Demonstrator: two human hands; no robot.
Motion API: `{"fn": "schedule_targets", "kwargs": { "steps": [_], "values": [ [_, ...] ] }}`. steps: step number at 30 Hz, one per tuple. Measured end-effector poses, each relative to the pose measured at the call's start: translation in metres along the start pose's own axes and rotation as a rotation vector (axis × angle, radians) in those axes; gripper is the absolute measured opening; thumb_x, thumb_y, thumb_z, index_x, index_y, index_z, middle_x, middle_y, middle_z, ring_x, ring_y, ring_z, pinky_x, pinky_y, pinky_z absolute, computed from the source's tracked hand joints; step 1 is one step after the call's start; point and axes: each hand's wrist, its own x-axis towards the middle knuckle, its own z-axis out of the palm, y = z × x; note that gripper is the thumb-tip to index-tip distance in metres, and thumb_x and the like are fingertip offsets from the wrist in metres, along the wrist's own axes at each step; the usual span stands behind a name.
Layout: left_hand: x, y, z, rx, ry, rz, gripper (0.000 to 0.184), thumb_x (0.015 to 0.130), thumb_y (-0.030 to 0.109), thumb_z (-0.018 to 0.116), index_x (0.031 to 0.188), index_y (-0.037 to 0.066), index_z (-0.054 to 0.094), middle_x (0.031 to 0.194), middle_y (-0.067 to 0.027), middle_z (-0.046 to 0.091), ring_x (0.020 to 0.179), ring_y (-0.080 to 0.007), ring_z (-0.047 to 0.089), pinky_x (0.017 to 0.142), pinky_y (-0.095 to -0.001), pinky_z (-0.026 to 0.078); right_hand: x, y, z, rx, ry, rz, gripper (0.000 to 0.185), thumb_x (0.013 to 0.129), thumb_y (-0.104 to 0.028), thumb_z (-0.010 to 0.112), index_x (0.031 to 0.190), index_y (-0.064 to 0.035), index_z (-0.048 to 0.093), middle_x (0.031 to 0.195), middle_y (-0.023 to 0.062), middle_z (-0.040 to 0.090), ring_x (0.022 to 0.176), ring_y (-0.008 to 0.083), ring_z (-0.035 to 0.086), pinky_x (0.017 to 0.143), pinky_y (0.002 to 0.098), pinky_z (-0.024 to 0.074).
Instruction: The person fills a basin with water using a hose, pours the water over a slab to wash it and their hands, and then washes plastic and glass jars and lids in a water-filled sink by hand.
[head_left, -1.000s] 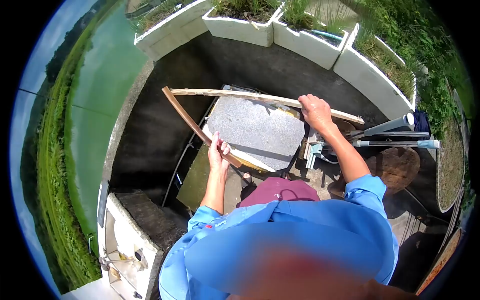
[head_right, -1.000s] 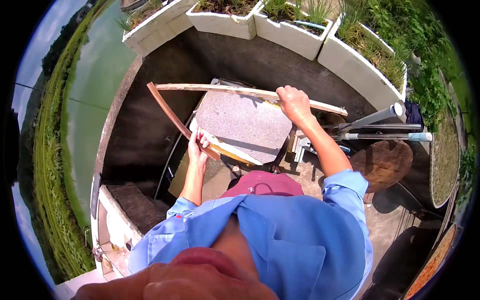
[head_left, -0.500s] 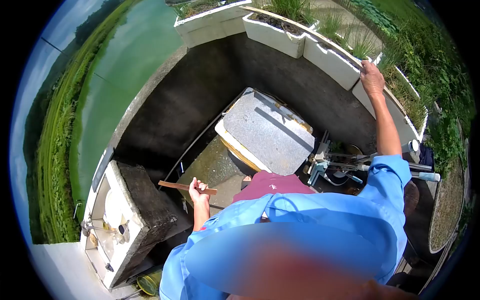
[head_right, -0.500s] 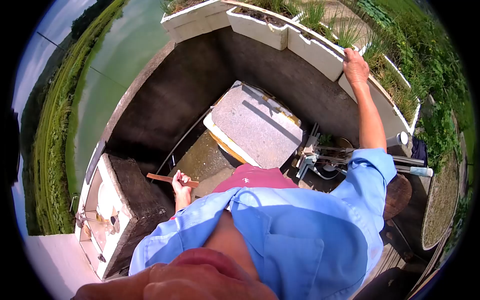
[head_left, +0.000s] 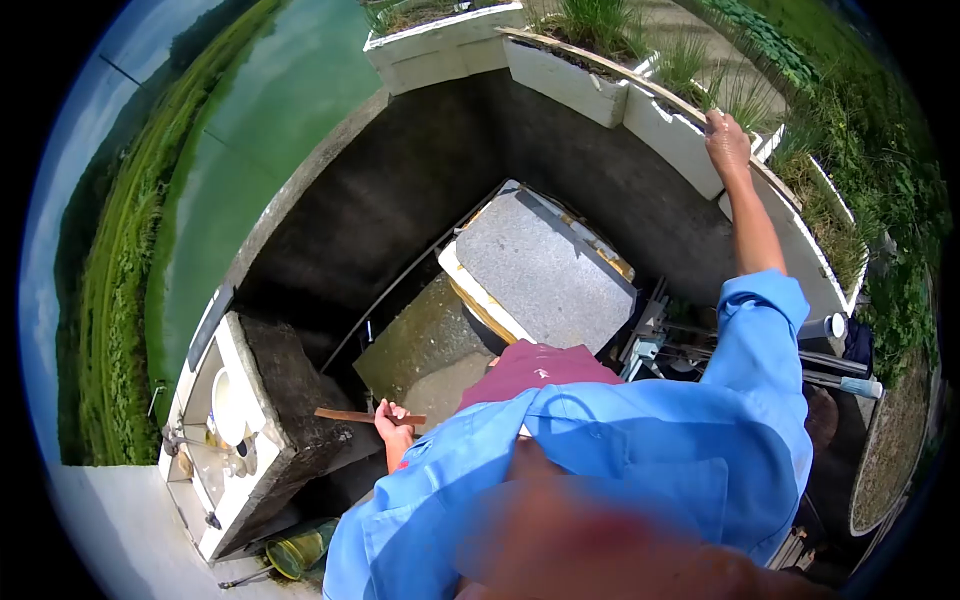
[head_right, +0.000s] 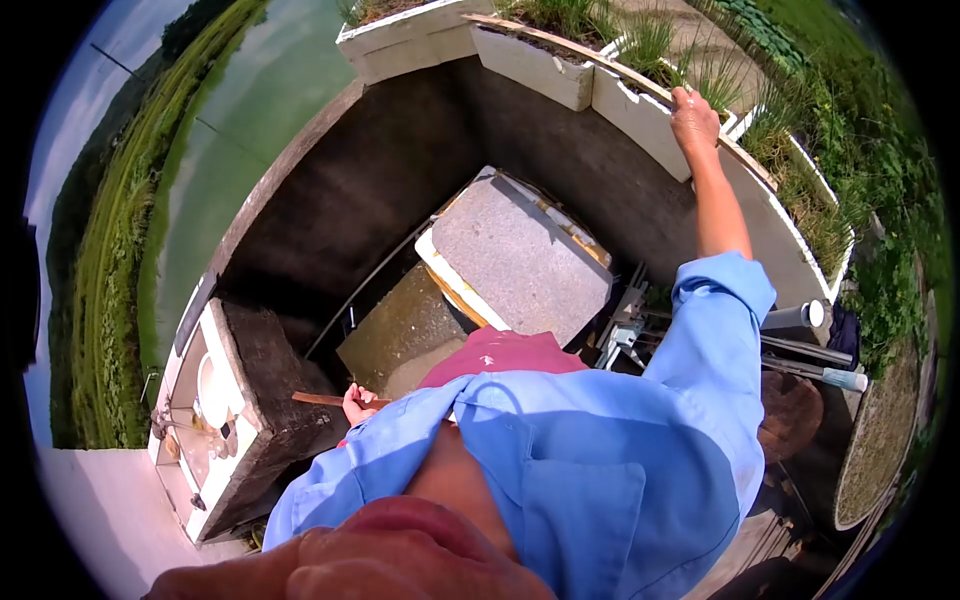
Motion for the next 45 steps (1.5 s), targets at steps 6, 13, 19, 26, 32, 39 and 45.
{"fn": "schedule_targets", "kwargs": {
  "steps": [6, 13, 19, 26, 32, 39, 45],
  "values": [
    [-0.002, -0.004, -0.013, 0.050, -0.021, 0.019, 0.019, 0.073, 0.018, 0.055, 0.056, 0.012, 0.050, 0.056, -0.0015, 0.051, 0.039, -0.0125, 0.038, 0.037, -0.0265, 0.029, 0.010, 0.005, 0.007, -0.100, -0.105, 0.052, 0.020, 0.070, -0.019, 0.056, 0.089, -0.0144, 0.050, 0.088, 0.0082, 0.052, 0.086, 0.0259, 0.052, 0.070, 0.0387, 0.0417],
    [0.034, 0.001, -0.039, 0.054, -0.041, -0.026, 0.018, 0.073, 0.017, 0.054, 0.057, 0.011, 0.049, 0.055, -0.0035, 0.051, 0.039, -0.0132, 0.039, 0.036, -0.0262, 0.029, 0.015, 0.011, 0.007, -0.134, -0.176, 0.022, 0.032, 0.068, -0.024, 0.060, 0.095, -0.0131, 0.046, 0.091, 0.0080, 0.051, 0.091, 0.0261, 0.049, 0.073, 0.0432, 0.0397],
    [-0.002, 0.005, 0.032, -0.012, -0.100, -0.008, 0.015, 0.076, 0.016, 0.054, 0.064, 0.009, 0.050, 0.059, -0.0047, 0.052, 0.041, -0.0121, 0.040, 0.035, -0.0228, 0.032, -0.008, -0.022, -0.015, 0.018, 0.182, -0.168, 0.039, 0.070, -0.024, 0.057, 0.104, -0.0101, 0.045, 0.097, 0.0085, 0.050, 0.092, 0.0258, 0.048, 0.080, 0.0372, 0.0352],
    [0.006, -0.029, 0.159, 0.028, -0.396, -0.203, 0.018, 0.079, 0.025, 0.055, 0.092, 0.013, 0.053, 0.071, -0.0045, 0.050, 0.052, -0.0098, 0.043, 0.042, -0.0217, 0.038, -0.137, -0.174, -0.013, 0.996, -0.586, -0.198, 0.018, 0.075, -0.017, 0.052, 0.082, -0.0010, 0.054, 0.077, 0.0132, 0.055, 0.072, 0.0231, 0.055, 0.066, 0.0320, 0.0436],
    [-0.059, -0.093, 0.267, 0.362, -0.911, -0.160, 0.041, 0.083, 0.036, 0.046, 0.119, 0.019, 0.036, 0.091, -0.0041, 0.047, 0.075, -0.0128, 0.049, 0.069, -0.0296, 0.044, -0.203, -0.266, -0.016, 1.147, -0.796, -0.228, 0.040, 0.071, -0.030, 0.058, 0.099, -0.0025, 0.048, 0.089, 0.0145, 0.053, 0.077, 0.0251, 0.054, 0.068, 0.0332, 0.0435],
    [-0.086, -0.132, 0.282, 0.792, -1.223, -0.055, 0.053, 0.080, 0.046, 0.044, 0.122, 0.014, 0.036, 0.106, -0.0086, 0.045, 0.095, -0.0169, 0.045, 0.082, -0.0302, 0.037, -0.220, -0.245, -0.027, 1.195, -0.933, -0.023, 0.038, 0.069, -0.018, 0.062, 0.101, -0.0029, 0.047, 0.069, 0.0061, 0.053, 0.054, 0.0138, 0.051, 0.049, 0.0270, 0.0416],
    [-0.095, -0.135, 0.279, 1.067, -1.416, 0.004, 0.046, 0.084, 0.040, 0.041, 0.119, 0.010, 0.041, 0.107, -0.0115, 0.047, 0.098, -0.0175, 0.045, 0.085, -0.0304, 0.036, -0.254, -0.241, -0.021, 1.344, -0.912, 0.256, 0.031, 0.065, -0.003, 0.056, 0.095, -0.0011, 0.048, 0.066, 0.0039, 0.052, 0.054, 0.0118, 0.050, 0.048, 0.0256, 0.0407]
  ]
}}
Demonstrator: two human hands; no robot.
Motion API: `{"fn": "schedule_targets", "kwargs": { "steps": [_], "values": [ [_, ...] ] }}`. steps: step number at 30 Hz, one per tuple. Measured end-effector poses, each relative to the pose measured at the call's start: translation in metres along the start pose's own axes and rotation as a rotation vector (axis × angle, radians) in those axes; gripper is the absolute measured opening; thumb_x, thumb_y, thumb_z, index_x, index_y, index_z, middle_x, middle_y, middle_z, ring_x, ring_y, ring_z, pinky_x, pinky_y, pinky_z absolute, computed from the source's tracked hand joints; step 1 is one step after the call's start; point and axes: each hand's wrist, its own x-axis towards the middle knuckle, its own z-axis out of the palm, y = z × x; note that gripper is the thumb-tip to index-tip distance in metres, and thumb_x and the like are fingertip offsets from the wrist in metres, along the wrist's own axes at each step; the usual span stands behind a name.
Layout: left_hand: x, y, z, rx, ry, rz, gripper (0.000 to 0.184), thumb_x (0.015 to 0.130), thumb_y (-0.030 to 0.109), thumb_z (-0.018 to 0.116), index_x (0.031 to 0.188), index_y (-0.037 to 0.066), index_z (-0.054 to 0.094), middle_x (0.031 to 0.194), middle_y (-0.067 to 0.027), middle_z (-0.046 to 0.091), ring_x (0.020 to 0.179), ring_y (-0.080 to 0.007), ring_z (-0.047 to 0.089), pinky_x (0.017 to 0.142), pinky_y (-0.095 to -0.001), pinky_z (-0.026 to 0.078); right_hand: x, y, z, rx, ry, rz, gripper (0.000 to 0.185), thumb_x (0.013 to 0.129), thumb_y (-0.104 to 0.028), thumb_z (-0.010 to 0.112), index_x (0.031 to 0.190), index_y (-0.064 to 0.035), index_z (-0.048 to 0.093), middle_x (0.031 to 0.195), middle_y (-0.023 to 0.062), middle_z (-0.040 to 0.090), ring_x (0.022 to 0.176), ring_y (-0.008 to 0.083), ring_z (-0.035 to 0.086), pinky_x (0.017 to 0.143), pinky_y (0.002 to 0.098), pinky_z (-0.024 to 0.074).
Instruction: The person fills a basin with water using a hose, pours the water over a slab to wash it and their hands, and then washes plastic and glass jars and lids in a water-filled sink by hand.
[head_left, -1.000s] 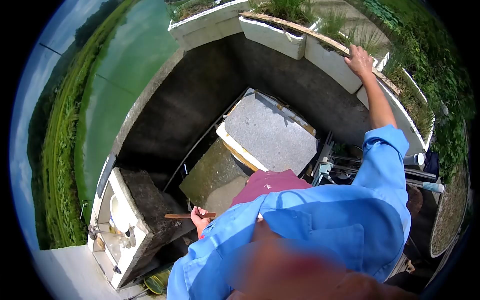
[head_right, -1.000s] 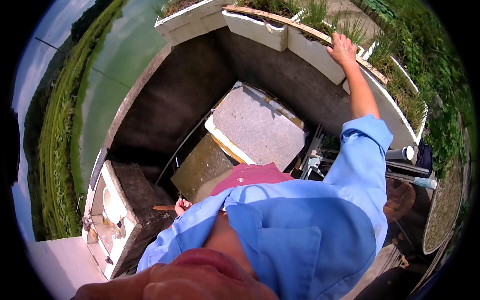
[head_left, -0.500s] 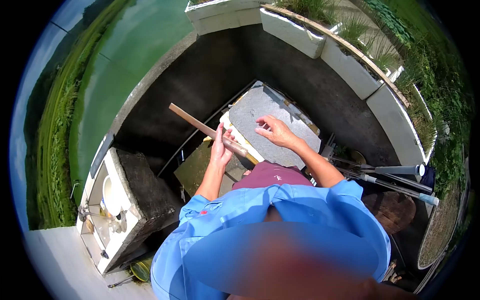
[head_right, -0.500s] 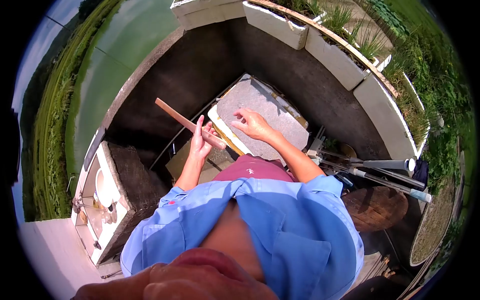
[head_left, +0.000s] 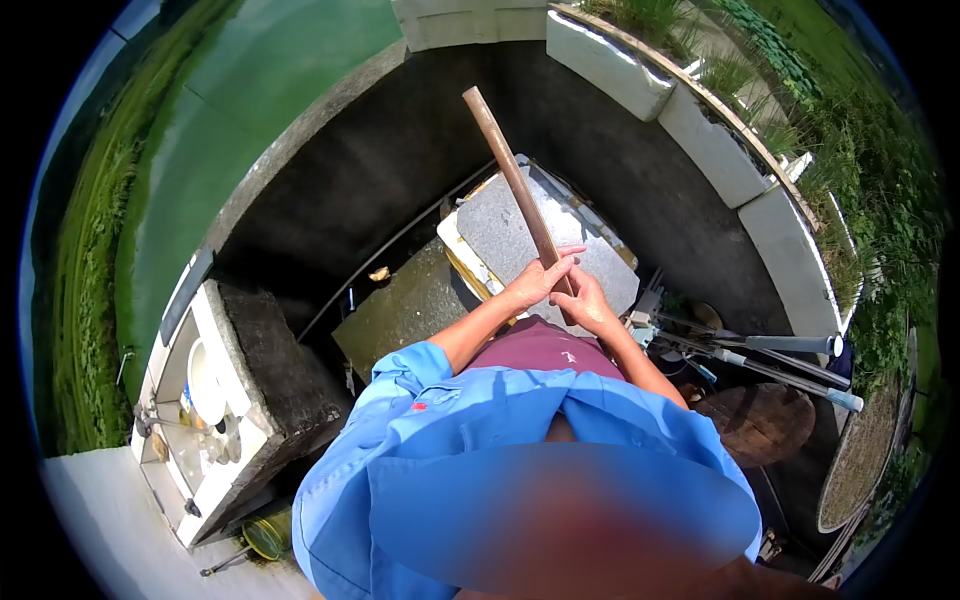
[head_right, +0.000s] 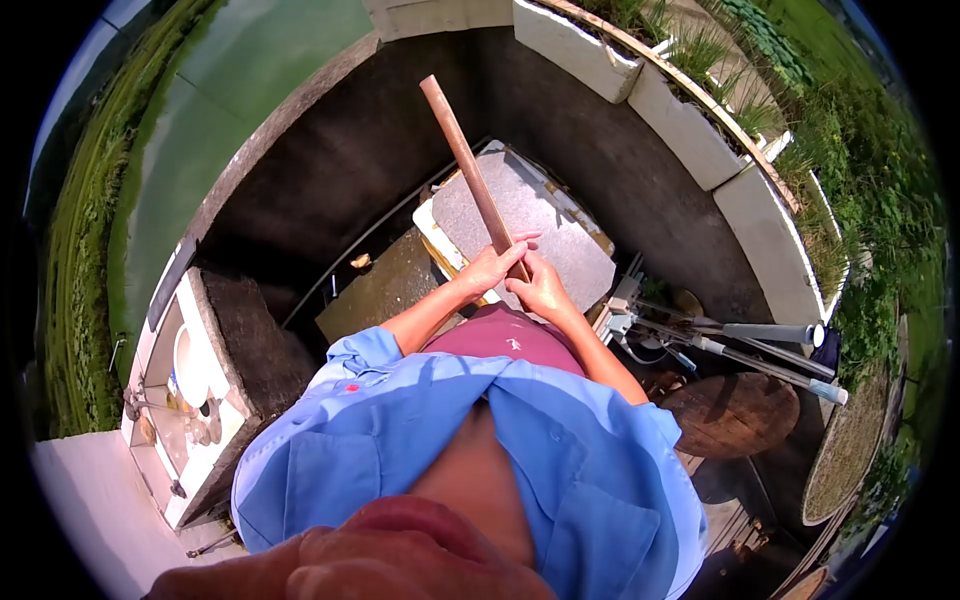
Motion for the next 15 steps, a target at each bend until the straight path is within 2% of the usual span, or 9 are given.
{"fn": "schedule_targets", "kwargs": {
  "steps": [3, 5, 6, 7, 9, 10, 11, 13, 15],
  "values": [
    [0.001, 0.006, -0.002, 0.114, -0.108, -0.046, 0.045, 0.084, 0.038, 0.040, 0.118, 0.009, 0.042, 0.105, -0.0111, 0.048, 0.097, -0.0164, 0.045, 0.083, -0.0287, 0.037, 0.000, 0.014, 0.005, 0.117, 0.068, -0.095, 0.034, 0.063, 0.001, 0.054, 0.096, -0.0009, 0.047, 0.070, 0.0057, 0.052, 0.060, 0.0131, 0.051, 0.055, 0.0253, 0.0433],
    [0.005, 0.009, -0.002, 0.148, -0.189, -0.046, 0.044, 0.084, 0.038, 0.042, 0.119, 0.011, 0.041, 0.082, -0.0048, 0.052, 0.073, -0.0118, 0.047, 0.066, -0.0252, 0.040, -0.001, 0.009, 0.006, 0.168, 0.127, -0.051, 0.035, 0.062, 0.003, 0.052, 0.097, -0.0010, 0.046, 0.070, 0.0062, 0.052, 0.062, 0.0140, 0.051, 0.059, 0.0259, 0.0444],
    [0.007, 0.009, -0.005, 0.202, -0.249, -0.050, 0.051, 0.083, 0.039, 0.042, 0.124, 0.010, 0.033, 0.084, -0.0055, 0.053, 0.077, -0.0120, 0.048, 0.069, -0.0249, 0.040, -0.002, 0.008, 0.006, 0.161, 0.121, -0.060, 0.032, 0.064, 0.002, 0.052, 0.096, -0.0013, 0.046, 0.071, 0.0050, 0.051, 0.064, 0.0126, 0.051, 0.059, 0.0253, 0.0432],
    [0.011, -0.001, -0.010, 0.214, -0.268, 0.015, 0.059, 0.082, 0.042, 0.042, 0.128, 0.009, 0.023, 0.092, -0.0082, 0.052, 0.084, -0.0136, 0.049, 0.073, -0.0245, 0.040, -0.005, 0.008, 0.004, 0.157, 0.136, -0.064, 0.029, 0.067, 0.001, 0.051, 0.094, -0.0017, 0.045, 0.072, 0.0038, 0.051, 0.066, 0.0112, 0.051, 0.059, 0.0247, 0.0420],
    [0.013, -0.012, -0.025, 0.200, -0.208, -0.147, 0.066, 0.081, 0.043, 0.043, 0.130, 0.010, 0.013, 0.114, -0.0162, 0.041, 0.093, -0.0211, 0.050, 0.078, -0.0299, 0.040, -0.014, -0.002, 0.000, 0.054, 0.292, -0.065, 0.024, 0.068, 0.000, 0.052, 0.090, -0.0022, 0.045, 0.070, 0.0028, 0.049, 0.063, 0.0111, 0.050, 0.058, 0.0243, 0.0417],
    [0.010, -0.018, -0.034, 0.164, -0.148, -0.183, 0.066, 0.081, 0.042, 0.044, 0.130, 0.011, 0.011, 0.116, -0.0172, 0.040, 0.092, -0.0220, 0.051, 0.078, -0.0325, 0.041, -0.017, 0.005, -0.005, 0.024, 0.387, -0.077, 0.020, 0.070, -0.003, 0.052, 0.089, -0.0015, 0.045, 0.069, 0.0030, 0.049, 0.062, 0.0107, 0.050, 0.058, 0.0245, 0.0414],
    [0.007, -0.025, -0.046, 0.106, -0.094, -0.223, 0.064, 0.082, 0.040, 0.044, 0.130, 0.011, 0.013, 0.117, -0.0169, 0.039, 0.091, -0.0212, 0.051, 0.076, -0.0312, 0.042, -0.021, 0.011, -0.011, -0.079, 0.479, -0.081, 0.020, 0.071, -0.004, 0.052, 0.090, -0.0009, 0.045, 0.068, 0.0036, 0.049, 0.061, 0.0102, 0.049, 0.058, 0.0247, 0.0412],
    [-0.003, -0.045, -0.079, 0.081, 0.053, -0.297, 0.055, 0.082, 0.029, 0.048, 0.126, 0.008, 0.024, 0.115, -0.0145, 0.041, 0.088, -0.0210, 0.052, 0.071, -0.0283, 0.044, -0.040, 0.010, -0.023, -0.143, 0.679, -0.093, 0.027, 0.068, -0.004, 0.054, 0.094, -0.0028, 0.046, 0.070, 0.0116, 0.051, 0.064, 0.0188, 0.052, 0.060, 0.0319, 0.0421],
    [-0.026, -0.067, -0.118, 0.112, 0.227, -0.448, 0.044, 0.080, 0.020, 0.049, 0.119, 0.006, 0.035, 0.101, -0.0099, 0.050, 0.079, -0.0174, 0.054, 0.065, -0.0251, 0.044, -0.060, 0.014, -0.031, -0.031, 0.840, -0.097, 0.026, 0.069, -0.003, 0.053, 0.094, -0.0022, 0.045, 0.069, 0.0089, 0.051, 0.063, 0.0154, 0.051, 0.059, 0.0285, 0.0419]
  ]
}}
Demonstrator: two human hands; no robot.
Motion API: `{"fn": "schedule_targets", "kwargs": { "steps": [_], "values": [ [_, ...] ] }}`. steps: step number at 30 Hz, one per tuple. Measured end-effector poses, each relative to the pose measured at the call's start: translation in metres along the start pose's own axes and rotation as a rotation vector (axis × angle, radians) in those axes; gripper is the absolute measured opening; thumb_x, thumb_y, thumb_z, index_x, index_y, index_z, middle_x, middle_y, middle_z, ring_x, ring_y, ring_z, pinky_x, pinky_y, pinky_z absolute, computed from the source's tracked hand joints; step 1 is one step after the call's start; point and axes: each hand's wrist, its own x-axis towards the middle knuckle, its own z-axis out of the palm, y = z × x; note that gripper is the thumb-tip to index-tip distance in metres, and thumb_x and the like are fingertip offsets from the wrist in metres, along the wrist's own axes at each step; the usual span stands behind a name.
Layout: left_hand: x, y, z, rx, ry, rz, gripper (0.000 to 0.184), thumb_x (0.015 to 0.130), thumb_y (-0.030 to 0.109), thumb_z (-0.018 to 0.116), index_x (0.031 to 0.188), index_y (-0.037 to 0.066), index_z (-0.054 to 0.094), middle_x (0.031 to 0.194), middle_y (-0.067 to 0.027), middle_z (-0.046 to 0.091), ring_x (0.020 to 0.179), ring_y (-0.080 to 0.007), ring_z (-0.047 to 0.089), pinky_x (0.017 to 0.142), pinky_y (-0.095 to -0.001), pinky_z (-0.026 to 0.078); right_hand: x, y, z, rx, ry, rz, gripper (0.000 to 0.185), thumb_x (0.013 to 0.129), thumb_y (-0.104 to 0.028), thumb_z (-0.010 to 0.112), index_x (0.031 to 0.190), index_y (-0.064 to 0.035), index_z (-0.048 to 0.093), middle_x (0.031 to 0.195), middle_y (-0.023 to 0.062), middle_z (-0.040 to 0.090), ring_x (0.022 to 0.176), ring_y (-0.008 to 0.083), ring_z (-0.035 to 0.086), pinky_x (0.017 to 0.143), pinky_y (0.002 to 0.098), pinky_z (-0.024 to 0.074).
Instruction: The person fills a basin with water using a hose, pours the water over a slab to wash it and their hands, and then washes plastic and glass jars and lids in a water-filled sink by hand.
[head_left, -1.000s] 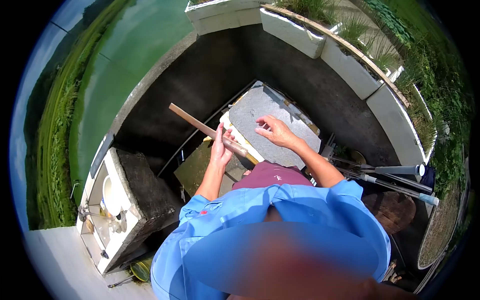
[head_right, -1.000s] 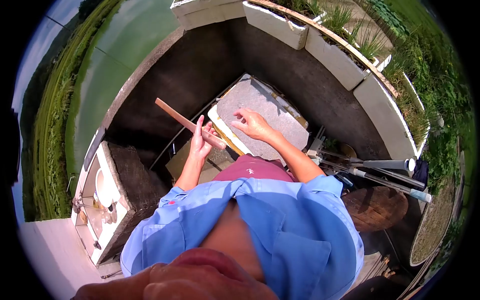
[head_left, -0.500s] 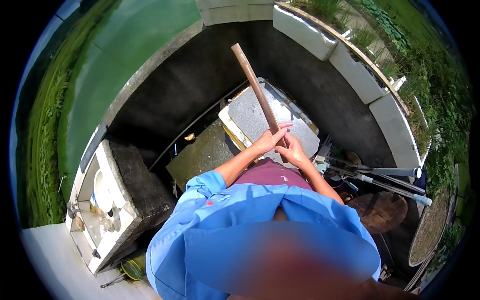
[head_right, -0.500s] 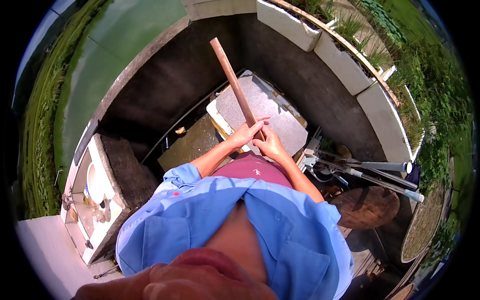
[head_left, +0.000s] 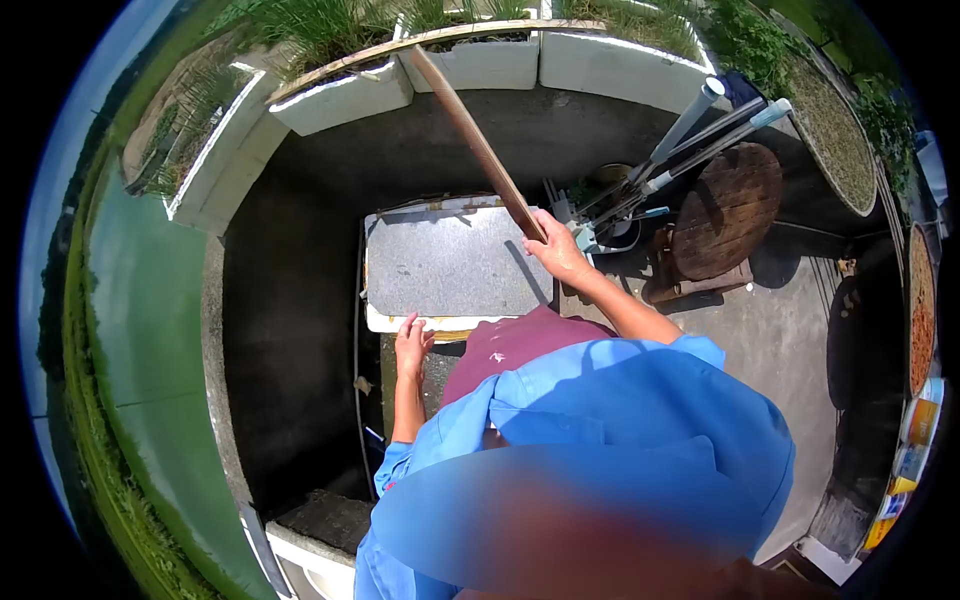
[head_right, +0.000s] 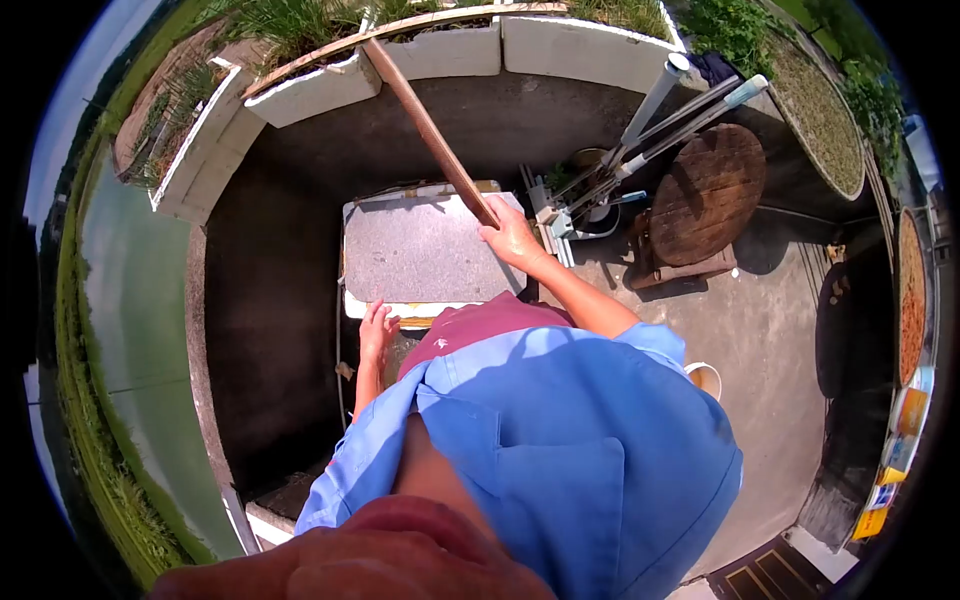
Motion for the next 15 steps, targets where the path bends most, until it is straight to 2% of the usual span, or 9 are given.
{"fn": "schedule_targets", "kwargs": {
  "steps": [2, 4, 7, 12, 15],
  "values": [
    [-0.007, -0.044, -0.043, -0.009, 0.078, -0.061, 0.037, 0.080, 0.018, 0.050, 0.113, 0.007, 0.040, 0.097, -0.0070, 0.052, 0.070, -0.0153, 0.055, 0.061, -0.0250, 0.046, -0.010, 0.005, -0.020, 0.015, 0.165, 0.043, 0.023, 0.069, -0.002, 0.052, 0.091, -0.0016, 0.045, 0.067, 0.0066, 0.050, 0.061, 0.0126, 0.050, 0.057, 0.0263, 0.0417],
    [-0.018, -0.089, -0.078, 0.048, 0.191, -0.219, 0.033, 0.081, 0.017, 0.047, 0.113, 0.008, 0.041, 0.097, -0.0073, 0.052, 0.072, -0.0175, 0.055, 0.062, -0.0276, 0.047, -0.021, 0.017, -0.037, 0.044, 0.284, 0.031, 0.022, 0.072, -0.001, 0.052, 0.092, -0.0015, 0.044, 0.069, 0.0026, 0.047, 0.061, 0.0080, 0.048, 0.056, 0.0225, 0.0432],
    [-0.026, -0.150, -0.125, 0.114, 0.221, -0.402, 0.033, 0.081, 0.017, 0.047, 0.112, 0.008, 0.041, 0.097, -0.0074, 0.052, 0.072, -0.0173, 0.055, 0.062, -0.0275, 0.046, -0.040, 0.029, -0.057, -0.110, 0.430, 0.118, 0.020, 0.072, 0.000, 0.051, 0.090, -0.0020, 0.044, 0.069, 0.0022, 0.048, 0.061, 0.0082, 0.049, 0.056, 0.0231, 0.0437],
    [-0.034, -0.177, -0.159, 0.169, 0.155, -0.481, 0.033, 0.081, 0.017, 0.048, 0.112, 0.008, 0.041, 0.096, -0.0075, 0.053, 0.073, -0.0172, 0.055, 0.063, -0.0274, 0.046, -0.083, 0.042, -0.074, -0.270, 0.583, 0.108, 0.022, 0.068, 0.002, 0.052, 0.089, -0.0024, 0.045, 0.067, 0.0032, 0.047, 0.060, 0.0094, 0.050, 0.057, 0.0237, 0.0431],
    [-0.030, -0.174, -0.165, 0.197, 0.104, -0.465, 0.032, 0.081, 0.017, 0.048, 0.111, 0.007, 0.042, 0.096, -0.0075, 0.053, 0.073, -0.0170, 0.055, 0.063, -0.0273, 0.046, -0.096, 0.034, -0.081, -0.215, 0.658, 0.076, 0.022, 0.069, 0.003, 0.051, 0.089, -0.0021, 0.045, 0.067, 0.0023, 0.046, 0.060, 0.0091, 0.050, 0.058, 0.0217, 0.0427]
  ]
}}
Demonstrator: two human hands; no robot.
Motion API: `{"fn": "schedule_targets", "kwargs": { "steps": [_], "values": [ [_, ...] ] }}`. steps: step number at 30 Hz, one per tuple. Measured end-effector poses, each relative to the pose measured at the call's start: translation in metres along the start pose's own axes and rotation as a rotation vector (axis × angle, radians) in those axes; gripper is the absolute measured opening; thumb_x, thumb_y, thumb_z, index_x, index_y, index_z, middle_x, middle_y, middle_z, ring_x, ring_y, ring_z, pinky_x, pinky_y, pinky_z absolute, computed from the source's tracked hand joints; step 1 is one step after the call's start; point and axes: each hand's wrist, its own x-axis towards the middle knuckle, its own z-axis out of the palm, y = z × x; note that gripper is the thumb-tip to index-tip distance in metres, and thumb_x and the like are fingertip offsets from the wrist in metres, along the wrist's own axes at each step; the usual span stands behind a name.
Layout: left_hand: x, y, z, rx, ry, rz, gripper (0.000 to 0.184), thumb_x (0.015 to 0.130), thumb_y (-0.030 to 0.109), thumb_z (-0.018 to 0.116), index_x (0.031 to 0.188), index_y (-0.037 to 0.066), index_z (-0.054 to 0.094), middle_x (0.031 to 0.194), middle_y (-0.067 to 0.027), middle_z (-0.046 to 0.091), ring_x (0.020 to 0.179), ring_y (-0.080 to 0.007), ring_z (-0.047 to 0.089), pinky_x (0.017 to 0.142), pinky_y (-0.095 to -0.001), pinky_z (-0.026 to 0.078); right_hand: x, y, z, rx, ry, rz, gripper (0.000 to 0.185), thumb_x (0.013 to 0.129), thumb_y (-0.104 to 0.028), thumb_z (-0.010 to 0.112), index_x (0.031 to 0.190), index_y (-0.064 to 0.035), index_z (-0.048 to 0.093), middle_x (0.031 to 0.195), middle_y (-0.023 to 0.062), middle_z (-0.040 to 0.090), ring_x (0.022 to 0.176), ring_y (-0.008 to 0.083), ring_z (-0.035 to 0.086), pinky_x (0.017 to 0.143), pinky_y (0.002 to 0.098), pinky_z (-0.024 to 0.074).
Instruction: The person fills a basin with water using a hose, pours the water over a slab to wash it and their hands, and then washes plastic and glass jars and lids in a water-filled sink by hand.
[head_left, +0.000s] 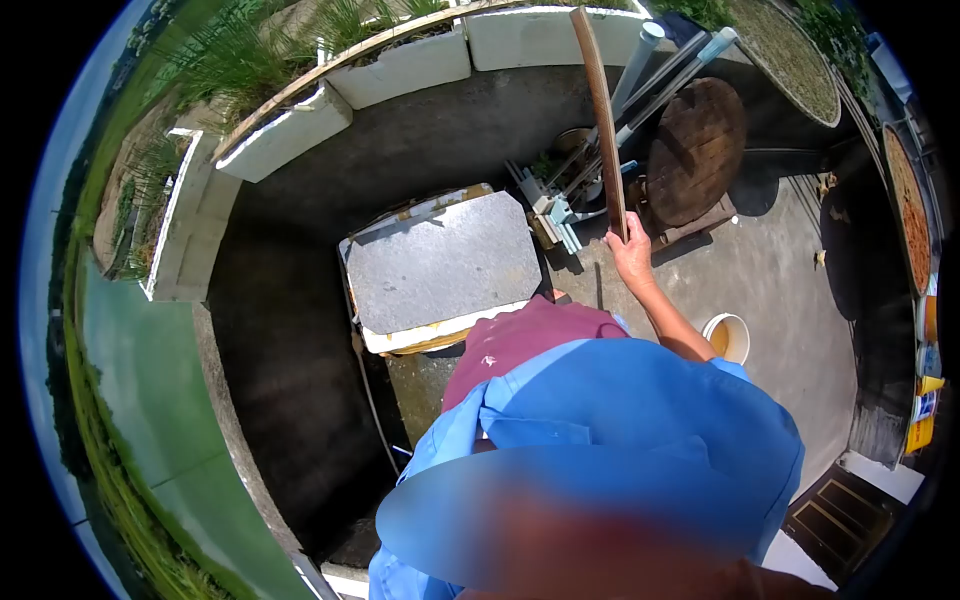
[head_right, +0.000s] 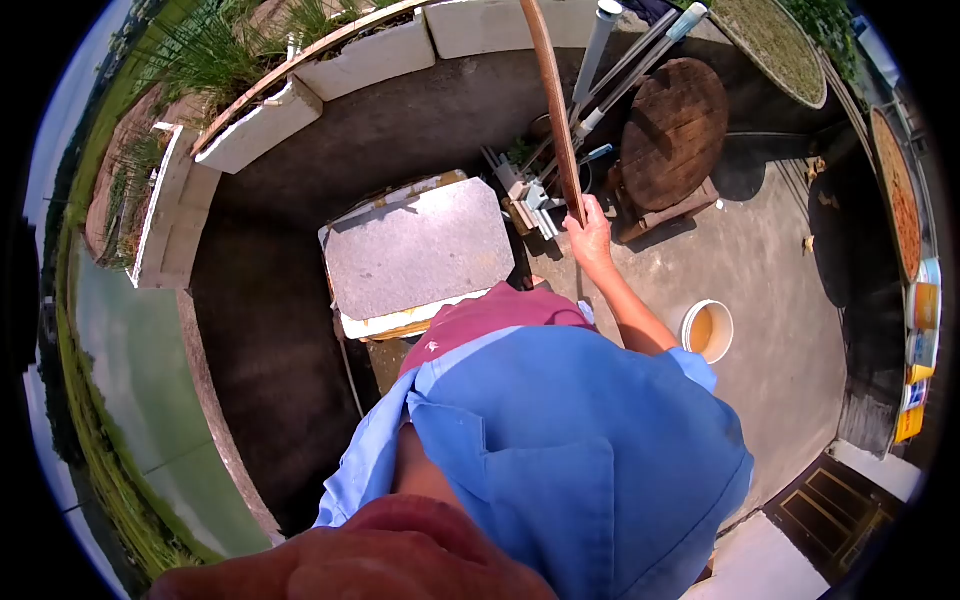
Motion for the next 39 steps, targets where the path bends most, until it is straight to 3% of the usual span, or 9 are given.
{"fn": "schedule_targets", "kwargs": {
  "steps": [9, 17, 20, 21, 27, 31, 33, 35, 39],
  "values": [
    [-0.010, 0.035, -0.001, 0.102, -0.070, 0.100, 0.032, 0.081, 0.016, 0.049, 0.110, 0.007, 0.043, 0.095, -0.0076, 0.053, 0.074, -0.0167, 0.055, 0.064, -0.0270, 0.046, 0.051, -0.012, -0.035, 0.311, 0.188, 0.023, 0.020, 0.071, 0.002, 0.052, 0.090, -0.0026, 0.045, 0.071, 0.0006, 0.049, 0.060, 0.0064, 0.049, 0.055, 0.0196, 0.0434],
    [-0.031, 0.012, 0.010, 0.066, -0.071, 0.078, 0.031, 0.080, 0.016, 0.050, 0.110, 0.007, 0.043, 0.095, -0.0078, 0.054, 0.075, -0.0164, 0.055, 0.064, -0.0268, 0.046, 0.037, 0.036, -0.066, 0.072, 0.222, 0.133, 0.015, 0.070, 0.001, 0.052, 0.082, -0.0027, 0.045, 0.067, 0.0021, 0.051, 0.059, 0.0088, 0.048, 0.055, 0.0214, 0.0413],
    [-0.037, -0.005, 0.016, 0.044, -0.072, 0.054, 0.031, 0.080, 0.016, 0.050, 0.109, 0.006, 0.044, 0.095, -0.0078, 0.054, 0.075, -0.0163, 0.055, 0.065, -0.0268, 0.046, -0.019, 0.092, -0.076, 0.122, 0.163, 0.337, 0.026, 0.067, 0.004, 0.051, 0.092, -0.0033, 0.046, 0.069, -0.0002, 0.045, 0.061, 0.0100, 0.045, 0.056, 0.0224, 0.0397],
    [-0.038, -0.008, 0.017, 0.038, -0.069, 0.051, 0.031, 0.080, 0.016, 0.050, 0.109, 0.006, 0.044, 0.094, -0.0078, 0.054, 0.076, -0.0162, 0.055, 0.065, -0.0267, 0.045, -0.041, 0.098, -0.084, -0.067, 0.100, 0.459, 0.029, 0.067, 0.006, 0.049, 0.094, -0.0045, 0.047, 0.067, -0.0003, 0.044, 0.061, 0.0096, 0.044, 0.055, 0.0223, 0.0385],
    [-0.053, -0.027, 0.026, -0.012, -0.047, 0.026, 0.031, 0.080, 0.016, 0.050, 0.108, 0.006, 0.044, 0.094, -0.0079, 0.054, 0.076, -0.0160, 0.054, 0.065, -0.0266, 0.045, -0.116, 0.168, -0.122, -0.206, -0.180, 0.727, 0.023, 0.058, 0.006, 0.051, 0.077, -0.0061, 0.046, 0.062, 0.0023, 0.042, 0.061, 0.0134, 0.044, 0.054, 0.0267, 0.0379],
    [-0.063, -0.032, 0.035, -0.032, -0.034, 0.018, 0.030, 0.080, 0.016, 0.051, 0.108, 0.006, 0.045, 0.094, -0.0080, 0.054, 0.077, -0.0158, 0.054, 0.066, -0.0265, 0.045, -0.084, 0.166, -0.116, -0.235, -0.330, 0.665, 0.025, 0.058, 0.008, 0.051, 0.079, -0.0060, 0.046, 0.063, 0.0025, 0.043, 0.058, 0.0131, 0.046, 0.050, 0.0261, 0.0387],
    [-0.069, -0.034, 0.039, -0.040, -0.024, 0.014, 0.030, 0.080, 0.016, 0.051, 0.108, 0.006, 0.045, 0.093, -0.0080, 0.055, 0.077, -0.0158, 0.054, 0.066, -0.0264, 0.045, -0.049, 0.152, -0.097, -0.062, -0.405, 0.869, 0.027, 0.059, 0.009, 0.051, 0.081, -0.0061, 0.045, 0.064, 0.0027, 0.043, 0.054, 0.0131, 0.048, 0.044, 0.0249, 0.0396],
    [-0.075, -0.035, 0.044, -0.056, -0.007, 0.017, 0.030, 0.080, 0.016, 0.051, 0.108, 0.006, 0.045, 0.093, -0.0080, 0.055, 0.077, -0.0157, 0.054, 0.066, -0.0264, 0.045, -0.011, 0.133, -0.074, -0.098, -0.579, 0.801, 0.031, 0.068, 0.010, 0.045, 0.094, -0.0065, 0.044, 0.065, 0.0015, 0.043, 0.052, 0.0106, 0.047, 0.042, 0.0228, 0.0398],
    [-0.090, -0.039, 0.057, -0.087, 0.015, 0.013, 0.030, 0.080, 0.016, 0.051, 0.107, 0.005, 0.046, 0.093, -0.0081, 0.055, 0.078, -0.0155, 0.054, 0.066, -0.0263, 0.045, 0.050, 0.130, -0.021, 0.262, -0.605, 0.934, 0.027, 0.069, 0.009, 0.047, 0.093, -0.0030, 0.043, 0.071, 0.0058, 0.048, 0.060, 0.0151, 0.053, 0.049, 0.0265, 0.0476]
  ]
}}
